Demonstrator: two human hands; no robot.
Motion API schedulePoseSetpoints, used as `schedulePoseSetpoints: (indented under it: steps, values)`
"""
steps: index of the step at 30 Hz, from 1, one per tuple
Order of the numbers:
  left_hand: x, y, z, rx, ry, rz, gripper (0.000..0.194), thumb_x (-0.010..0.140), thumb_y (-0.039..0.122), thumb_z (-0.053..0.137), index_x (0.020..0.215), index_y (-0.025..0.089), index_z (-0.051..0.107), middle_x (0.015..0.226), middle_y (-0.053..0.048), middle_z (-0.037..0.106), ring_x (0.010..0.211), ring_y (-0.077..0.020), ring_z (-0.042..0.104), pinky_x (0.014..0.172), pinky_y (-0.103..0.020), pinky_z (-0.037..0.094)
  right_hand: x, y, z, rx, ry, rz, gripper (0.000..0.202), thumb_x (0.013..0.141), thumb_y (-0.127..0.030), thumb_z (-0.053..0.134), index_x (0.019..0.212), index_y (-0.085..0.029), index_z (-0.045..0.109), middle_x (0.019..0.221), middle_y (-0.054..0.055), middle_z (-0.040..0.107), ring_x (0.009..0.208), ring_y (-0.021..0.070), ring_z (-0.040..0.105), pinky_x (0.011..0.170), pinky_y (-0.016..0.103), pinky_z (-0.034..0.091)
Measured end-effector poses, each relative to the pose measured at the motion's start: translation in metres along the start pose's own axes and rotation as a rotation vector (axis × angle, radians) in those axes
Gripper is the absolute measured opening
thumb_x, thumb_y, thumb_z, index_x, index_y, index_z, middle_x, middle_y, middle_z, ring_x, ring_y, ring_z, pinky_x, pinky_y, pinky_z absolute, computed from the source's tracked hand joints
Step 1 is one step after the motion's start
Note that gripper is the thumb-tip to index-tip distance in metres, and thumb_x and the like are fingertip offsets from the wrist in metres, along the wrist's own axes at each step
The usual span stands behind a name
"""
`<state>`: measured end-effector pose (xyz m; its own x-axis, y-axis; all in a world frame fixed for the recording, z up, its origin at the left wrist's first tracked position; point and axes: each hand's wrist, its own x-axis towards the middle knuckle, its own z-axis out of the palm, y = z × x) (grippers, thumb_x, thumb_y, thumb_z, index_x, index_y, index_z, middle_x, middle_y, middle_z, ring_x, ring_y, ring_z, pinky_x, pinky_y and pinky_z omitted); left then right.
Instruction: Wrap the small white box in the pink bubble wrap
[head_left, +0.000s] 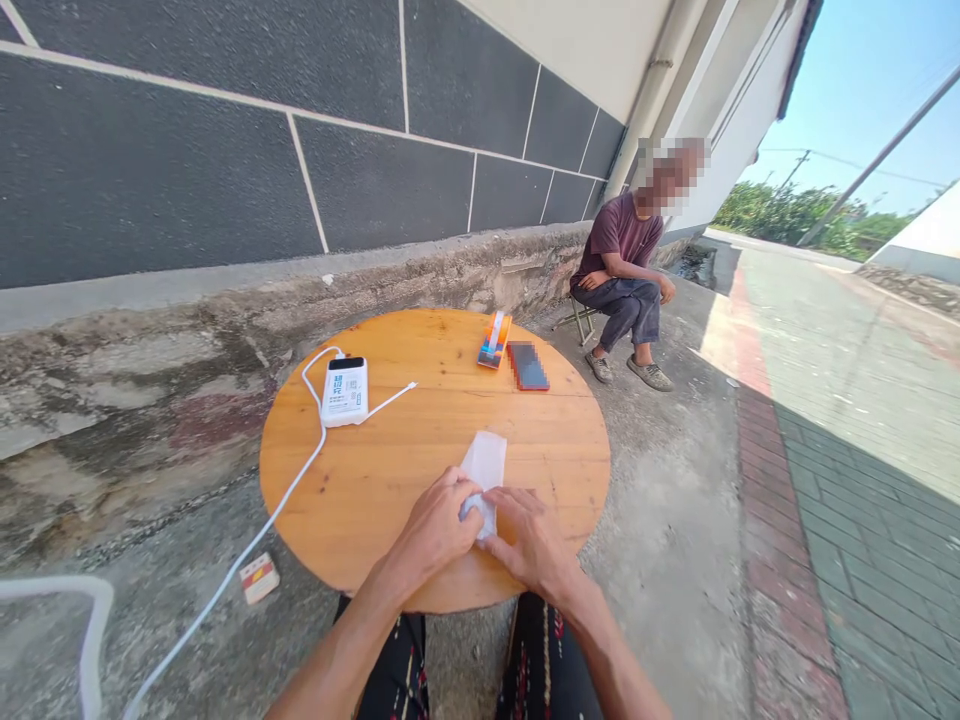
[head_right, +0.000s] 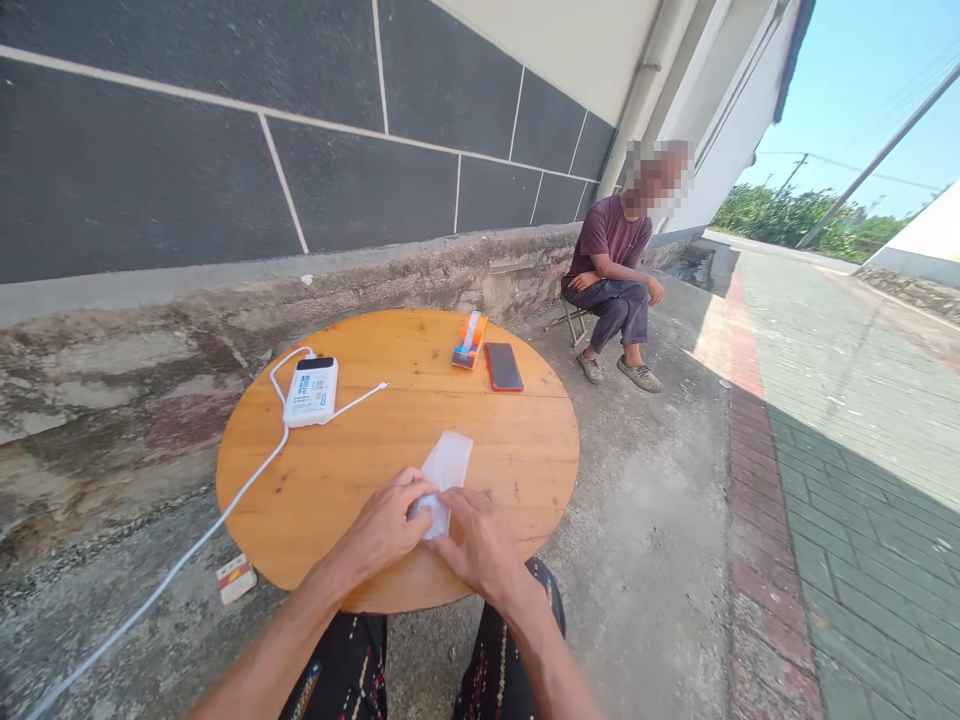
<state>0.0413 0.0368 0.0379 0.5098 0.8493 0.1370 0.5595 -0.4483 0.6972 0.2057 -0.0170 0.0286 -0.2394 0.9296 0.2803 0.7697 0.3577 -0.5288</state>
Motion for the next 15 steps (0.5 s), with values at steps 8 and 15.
schedulePoseSetpoints:
  steps: [8, 15]
  values:
    - [-0.011, 0.002, 0.000, -0.056, 0.011, -0.037, 0.031, 0.074, 0.012, 0.045, 0.100, 0.020, 0.059, 0.095, -0.002, 0.059, 0.084, -0.0172, 0.056, 0.072, -0.027, 0.040, -0.004, 0.006, -0.005, 0.114, -0.044, 0.017, 0.044, 0.075, -0.025, 0.069, 0.118, -0.019, 0.058, 0.121, 0.009, 0.060, 0.111, 0.0232, 0.055, 0.096, 0.038, 0.041]
    - [-0.005, -0.002, -0.003, -0.096, -0.034, -0.041, 0.022, 0.072, 0.014, 0.048, 0.087, 0.021, 0.064, 0.086, -0.001, 0.057, 0.071, -0.0136, 0.052, 0.065, -0.025, 0.038, 0.003, -0.001, -0.018, 0.074, -0.126, 0.014, 0.046, 0.071, -0.025, 0.073, 0.116, -0.023, 0.061, 0.116, 0.006, 0.063, 0.105, 0.0229, 0.056, 0.093, 0.038, 0.040]
